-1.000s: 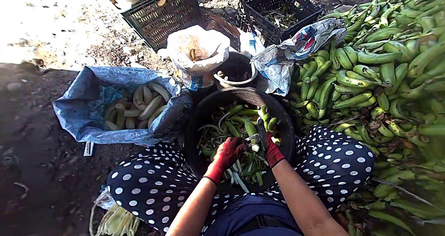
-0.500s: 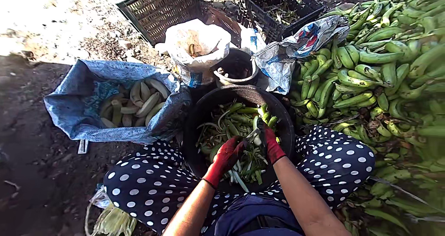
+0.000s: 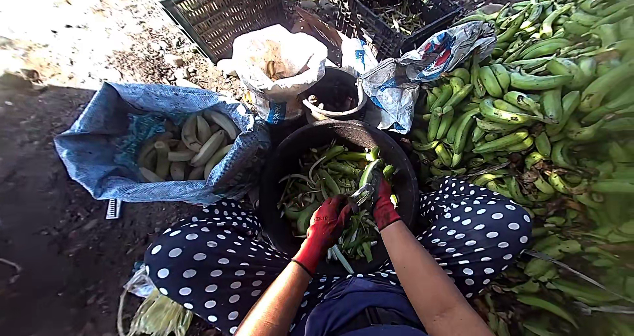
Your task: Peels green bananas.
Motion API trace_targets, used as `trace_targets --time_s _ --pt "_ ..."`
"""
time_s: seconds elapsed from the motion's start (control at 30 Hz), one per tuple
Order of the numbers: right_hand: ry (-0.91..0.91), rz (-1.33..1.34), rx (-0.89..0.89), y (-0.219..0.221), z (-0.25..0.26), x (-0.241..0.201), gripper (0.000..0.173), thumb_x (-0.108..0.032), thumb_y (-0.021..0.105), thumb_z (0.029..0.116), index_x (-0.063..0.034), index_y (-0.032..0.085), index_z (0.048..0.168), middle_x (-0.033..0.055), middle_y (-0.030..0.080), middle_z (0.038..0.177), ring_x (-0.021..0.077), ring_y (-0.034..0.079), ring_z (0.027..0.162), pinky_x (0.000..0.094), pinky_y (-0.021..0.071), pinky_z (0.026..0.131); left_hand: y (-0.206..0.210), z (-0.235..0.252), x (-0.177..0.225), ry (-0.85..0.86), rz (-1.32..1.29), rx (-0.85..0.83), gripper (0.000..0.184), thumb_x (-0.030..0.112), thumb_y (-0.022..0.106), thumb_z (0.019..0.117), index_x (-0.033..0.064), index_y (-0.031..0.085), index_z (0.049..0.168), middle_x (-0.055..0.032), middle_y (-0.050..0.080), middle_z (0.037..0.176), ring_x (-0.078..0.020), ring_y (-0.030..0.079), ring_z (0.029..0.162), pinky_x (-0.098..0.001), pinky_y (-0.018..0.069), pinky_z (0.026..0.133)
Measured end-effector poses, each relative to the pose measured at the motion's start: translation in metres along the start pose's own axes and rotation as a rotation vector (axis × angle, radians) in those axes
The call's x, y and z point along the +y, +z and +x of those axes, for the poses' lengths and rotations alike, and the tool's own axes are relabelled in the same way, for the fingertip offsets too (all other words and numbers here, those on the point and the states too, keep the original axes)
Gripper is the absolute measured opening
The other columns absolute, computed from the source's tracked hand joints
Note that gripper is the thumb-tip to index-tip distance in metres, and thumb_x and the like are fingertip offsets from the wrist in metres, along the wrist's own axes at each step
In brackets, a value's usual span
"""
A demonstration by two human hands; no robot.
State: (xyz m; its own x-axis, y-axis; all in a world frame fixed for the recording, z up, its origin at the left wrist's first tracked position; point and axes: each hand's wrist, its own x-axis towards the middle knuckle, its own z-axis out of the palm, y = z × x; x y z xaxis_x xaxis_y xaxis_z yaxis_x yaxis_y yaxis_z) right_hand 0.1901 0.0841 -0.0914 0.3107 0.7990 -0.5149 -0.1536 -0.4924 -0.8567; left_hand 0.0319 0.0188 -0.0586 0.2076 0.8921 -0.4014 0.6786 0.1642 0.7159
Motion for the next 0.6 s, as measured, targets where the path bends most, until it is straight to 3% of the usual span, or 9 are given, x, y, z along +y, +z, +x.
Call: trace_targets --time_s 0.07,0.13,0.2,0.3,0.37,0.4,0.47,0.53,0.6 --pt "-0.046 -0.135 0.121 0.005 -0.002 -0.008 0.042 -0.023 0.036 0.1123 -0.0005 0.048 0.146 0.0221 0.059 0.135 0.0284 0.058 0.121 0.0446 0.0469 0.104 0.003 -0.003 0.004 -0.034 0.017 0.01 0.048 0.044 0.043 0.1075 0.0113 0.059 0.138 -0.0164 0.063 0.13 -0.032 0.063 0.117 -0.0537 0.0489 0.1" --pt "-0.052 -0.246 0.098 0.008 -0.009 -0.013 0.045 -0.022 0.035 0.1125 0.0015 0.044 0.149 0.0245 0.054 0.144 0.0323 0.052 0.134 0.047 0.0399 0.113 0.001 0.003 0.001 -0.082 0.017 0.004 0.046 0.045 0.042 0.1082 0.0137 0.06 0.137 -0.0156 0.064 0.128 -0.0314 0.064 0.116 -0.0534 0.0495 0.098" --pt "-0.02 -0.275 -0.04 0.008 -0.017 -0.01 0.042 -0.021 0.037 0.1122 0.0032 0.05 0.143 0.0242 0.058 0.136 0.0293 0.057 0.124 0.044 0.0446 0.107 -0.003 0.013 -0.007 -0.105 -0.003 0.017 0.045 0.045 0.041 0.1085 0.0152 0.06 0.136 -0.0146 0.064 0.125 -0.0301 0.064 0.113 -0.0531 0.0503 0.097" --pt "0.049 -0.363 -0.523 -0.004 -0.023 0.0 0.037 -0.02 0.04 0.1105 0.001 0.057 0.135 0.0155 0.064 0.123 0.0154 0.063 0.107 0.0326 0.0524 0.095 -0.018 0.027 -0.02 -0.125 -0.024 0.112 0.04 0.038 0.045 0.1092 0.0139 0.062 0.136 -0.0182 0.064 0.125 -0.034 0.064 0.113 -0.0566 0.0497 0.097" --pt "0.09 -0.453 -0.745 -0.008 -0.028 -0.001 0.037 -0.019 0.044 0.1076 -0.0018 0.056 0.138 0.012 0.064 0.123 0.0115 0.061 0.104 0.0305 0.0508 0.093 -0.028 0.034 -0.028 -0.186 -0.029 0.165 0.04 0.038 0.043 0.11 0.0153 0.062 0.138 -0.0182 0.065 0.126 -0.0357 0.062 0.118 -0.0603 0.0468 0.099" --pt "0.1 -0.476 -0.725 -0.008 -0.03 -0.001 0.037 -0.019 0.044 0.1082 -0.0022 0.055 0.139 0.0125 0.063 0.124 0.0122 0.061 0.104 0.0314 0.0507 0.093 -0.03 0.035 -0.03 -0.194 -0.041 0.178 0.041 0.039 0.043 0.1099 0.0157 0.062 0.137 -0.017 0.066 0.125 -0.0347 0.062 0.117 -0.0603 0.0467 0.099" --pt "0.088 -0.474 -0.49 -0.007 -0.025 0.0 0.039 -0.022 0.04 0.1107 0.0006 0.056 0.138 0.0181 0.063 0.129 0.0196 0.062 0.114 0.037 0.0494 0.101 -0.028 0.032 -0.026 -0.141 -0.081 0.162 0.041 0.042 0.045 0.109 0.0152 0.063 0.134 -0.0138 0.066 0.119 -0.0304 0.064 0.112 -0.0561 0.0491 0.096" --pt "0.061 -0.468 -0.278 -0.004 -0.01 0.005 0.044 -0.026 0.036 0.1124 0.0036 0.055 0.14 0.0234 0.06 0.136 0.0278 0.058 0.125 0.0433 0.0446 0.109 -0.018 0.023 -0.018 -0.057 -0.062 0.108 0.044 0.044 0.044 0.1079 0.0139 0.061 0.135 -0.0126 0.066 0.124 -0.0279 0.064 0.115 -0.0532 0.0495 0.1" --pt "0.041 -0.407 -0.142 0.0 0.001 0.008 0.045 -0.027 0.036 0.1123 0.0048 0.055 0.138 0.0252 0.06 0.133 0.031 0.059 0.123 0.0458 0.0458 0.107 -0.006 0.014 -0.01 0.012 0.01 0.092 0.048 0.044 0.044 0.1067 0.011 0.06 0.137 -0.0154 0.065 0.129 -0.0307 0.064 0.117 -0.0537 0.0488 0.101"
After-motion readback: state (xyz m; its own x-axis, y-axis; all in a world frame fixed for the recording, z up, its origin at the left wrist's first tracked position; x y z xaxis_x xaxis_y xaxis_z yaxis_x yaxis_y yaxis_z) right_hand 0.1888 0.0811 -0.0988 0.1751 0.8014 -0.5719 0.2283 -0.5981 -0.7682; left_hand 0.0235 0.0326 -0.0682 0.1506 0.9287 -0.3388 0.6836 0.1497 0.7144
